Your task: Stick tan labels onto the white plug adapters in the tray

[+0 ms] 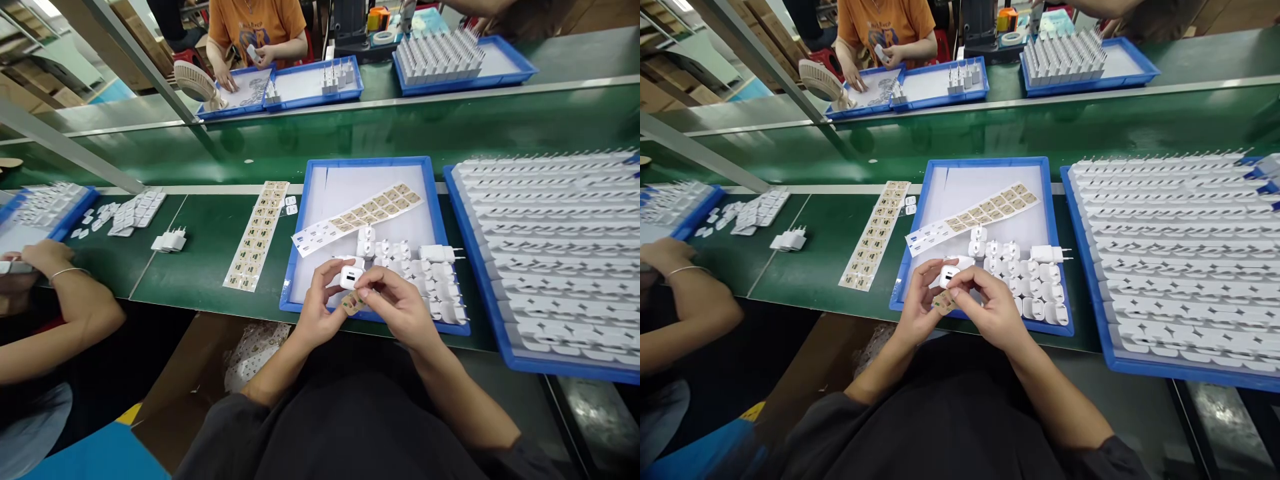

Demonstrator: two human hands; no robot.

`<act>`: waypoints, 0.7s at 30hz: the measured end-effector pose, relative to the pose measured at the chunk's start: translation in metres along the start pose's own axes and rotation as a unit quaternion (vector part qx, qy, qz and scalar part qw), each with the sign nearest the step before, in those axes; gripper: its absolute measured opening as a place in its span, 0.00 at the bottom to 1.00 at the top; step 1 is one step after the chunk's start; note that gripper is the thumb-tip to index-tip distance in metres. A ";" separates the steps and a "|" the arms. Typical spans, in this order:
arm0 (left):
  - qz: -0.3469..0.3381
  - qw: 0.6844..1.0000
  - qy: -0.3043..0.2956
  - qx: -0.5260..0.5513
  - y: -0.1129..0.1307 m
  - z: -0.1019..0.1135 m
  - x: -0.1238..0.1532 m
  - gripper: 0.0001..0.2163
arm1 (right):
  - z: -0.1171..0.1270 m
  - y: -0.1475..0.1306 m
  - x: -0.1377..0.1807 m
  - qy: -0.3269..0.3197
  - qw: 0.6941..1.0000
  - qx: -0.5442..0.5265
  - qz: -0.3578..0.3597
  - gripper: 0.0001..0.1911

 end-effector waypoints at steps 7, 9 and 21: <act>-0.008 0.994 -0.018 -0.108 0.001 0.017 -0.001 0.23 | 0.002 -0.006 -0.001 0.005 1.000 -0.023 -0.010 0.05; -0.017 0.992 -0.018 -0.128 0.000 0.017 -0.002 0.23 | 0.000 -0.005 -0.001 -0.005 0.999 -0.033 -0.019 0.06; -0.070 0.974 -0.094 -0.192 0.005 0.012 -0.002 0.26 | 0.000 -0.004 -0.003 0.016 0.999 -0.029 -0.026 0.07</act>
Point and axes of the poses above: each hand's wrist, its own x-axis away from the middle knuckle, its own z-axis out of the back of the hand, y = z × x, the point moved 6 cm from there along -x, towards the middle knuckle, and after that the axes turned 12 degrees about x, right-handed, at the moved point
